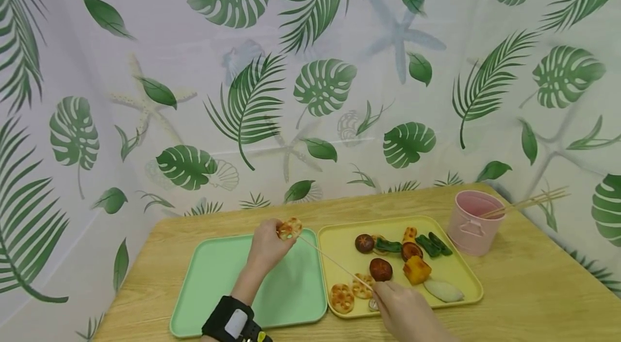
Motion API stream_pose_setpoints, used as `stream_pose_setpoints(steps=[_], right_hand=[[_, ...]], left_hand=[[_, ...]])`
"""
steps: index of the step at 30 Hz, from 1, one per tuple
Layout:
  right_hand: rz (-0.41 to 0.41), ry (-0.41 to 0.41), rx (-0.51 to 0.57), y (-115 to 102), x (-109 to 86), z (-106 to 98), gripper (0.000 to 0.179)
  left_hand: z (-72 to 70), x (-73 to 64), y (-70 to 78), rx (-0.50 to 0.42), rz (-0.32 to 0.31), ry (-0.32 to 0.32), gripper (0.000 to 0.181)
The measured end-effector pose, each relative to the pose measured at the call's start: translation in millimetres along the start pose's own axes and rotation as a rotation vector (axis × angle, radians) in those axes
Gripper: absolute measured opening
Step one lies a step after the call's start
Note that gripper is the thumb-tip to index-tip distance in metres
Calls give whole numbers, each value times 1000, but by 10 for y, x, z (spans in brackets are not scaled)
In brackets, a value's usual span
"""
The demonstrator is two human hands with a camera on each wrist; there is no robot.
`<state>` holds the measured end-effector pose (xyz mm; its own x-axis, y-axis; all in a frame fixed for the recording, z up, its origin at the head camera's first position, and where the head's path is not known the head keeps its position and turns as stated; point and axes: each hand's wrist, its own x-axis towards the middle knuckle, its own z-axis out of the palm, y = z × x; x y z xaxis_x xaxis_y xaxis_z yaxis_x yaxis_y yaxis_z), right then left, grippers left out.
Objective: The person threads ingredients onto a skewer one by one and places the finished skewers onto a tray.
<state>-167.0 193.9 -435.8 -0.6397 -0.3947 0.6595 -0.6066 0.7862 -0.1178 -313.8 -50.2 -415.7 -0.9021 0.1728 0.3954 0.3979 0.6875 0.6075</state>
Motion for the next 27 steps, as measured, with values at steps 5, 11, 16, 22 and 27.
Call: stream_pose_setpoints(steps=[5, 11, 16, 22, 27], right_hand=[[-21, 43, 9, -9, 38, 29, 50], [31, 24, 39, -16, 59, 17, 22], [64, 10, 64, -47, 63, 18, 22], [117, -4, 134, -102, 60, 19, 17], [159, -10, 128, -114, 85, 12, 13]], left_hand=[[-15, -8, -1, 23, -16, -11, 38], [-33, -21, -6, 21, -27, -31, 39], [-39, -28, 3, 15, -27, -30, 39], [-47, -27, 14, 21, -11, -17, 38], [-47, -32, 22, 20, -6, -10, 38]])
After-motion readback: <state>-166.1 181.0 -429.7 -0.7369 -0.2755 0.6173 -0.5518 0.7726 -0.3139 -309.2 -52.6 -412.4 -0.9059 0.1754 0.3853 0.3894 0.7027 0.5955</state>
